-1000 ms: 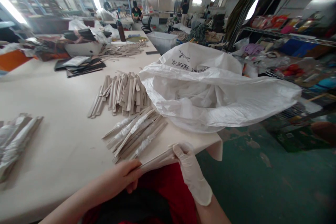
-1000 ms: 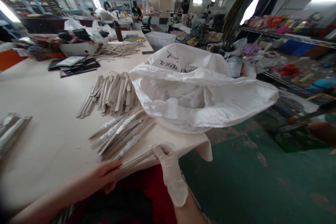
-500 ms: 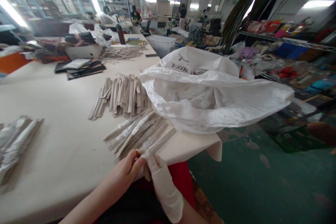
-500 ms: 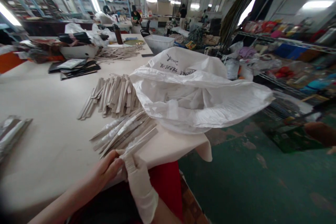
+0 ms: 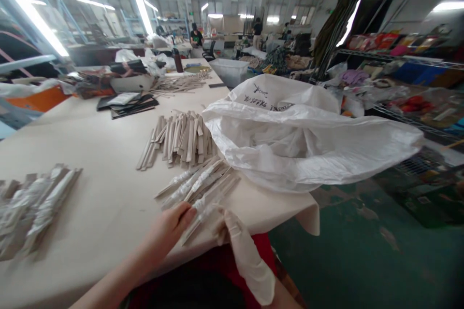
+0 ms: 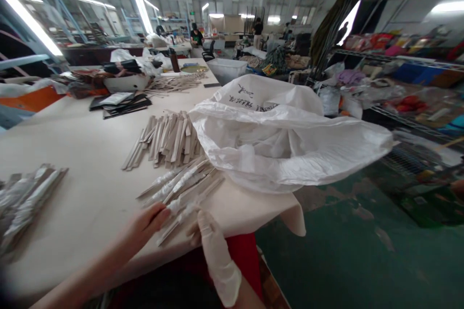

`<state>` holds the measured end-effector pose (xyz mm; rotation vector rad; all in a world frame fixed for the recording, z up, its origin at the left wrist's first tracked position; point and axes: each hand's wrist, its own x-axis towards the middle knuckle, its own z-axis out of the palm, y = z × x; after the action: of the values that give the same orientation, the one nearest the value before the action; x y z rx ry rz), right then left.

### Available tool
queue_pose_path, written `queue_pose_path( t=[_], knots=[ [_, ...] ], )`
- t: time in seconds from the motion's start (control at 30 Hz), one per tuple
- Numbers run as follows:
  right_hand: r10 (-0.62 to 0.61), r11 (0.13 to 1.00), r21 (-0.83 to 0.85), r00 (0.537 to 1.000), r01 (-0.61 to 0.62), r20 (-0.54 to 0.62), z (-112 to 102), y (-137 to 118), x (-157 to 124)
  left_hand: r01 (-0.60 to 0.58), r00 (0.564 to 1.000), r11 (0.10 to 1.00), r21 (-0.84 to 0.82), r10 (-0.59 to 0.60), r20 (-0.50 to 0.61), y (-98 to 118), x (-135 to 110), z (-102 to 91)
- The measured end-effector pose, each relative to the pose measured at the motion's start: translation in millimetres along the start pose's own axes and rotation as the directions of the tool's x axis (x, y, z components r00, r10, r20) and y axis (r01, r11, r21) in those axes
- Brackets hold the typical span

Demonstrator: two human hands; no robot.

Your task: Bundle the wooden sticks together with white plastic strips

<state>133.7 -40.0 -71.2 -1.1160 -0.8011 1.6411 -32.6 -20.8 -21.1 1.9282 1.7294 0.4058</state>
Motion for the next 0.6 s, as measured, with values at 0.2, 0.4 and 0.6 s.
queue_pose_path(
  t=[0.2,0.4,0.6],
  knots=[
    [0.189,0.969,0.184,0.972,-0.162,-0.139,-20.8,11.6,24.4,0.036,0.997,0.949,0.313,-0.013,-0.078,-18.9,66.8,-17.5],
    [0.340,0.919,0.184,0.937,-0.349,0.076,-7.0,-2.4,42.7,0.026,0.999,0.942,0.334,-0.033,0.015,-20.0,71.8,-2.2],
    [0.297,0.954,-0.046,0.922,-0.295,0.248,-4.6,-12.3,50.8,-0.010,0.999,0.920,0.391,-0.011,0.051,-15.0,34.7,13.6]
  ],
)
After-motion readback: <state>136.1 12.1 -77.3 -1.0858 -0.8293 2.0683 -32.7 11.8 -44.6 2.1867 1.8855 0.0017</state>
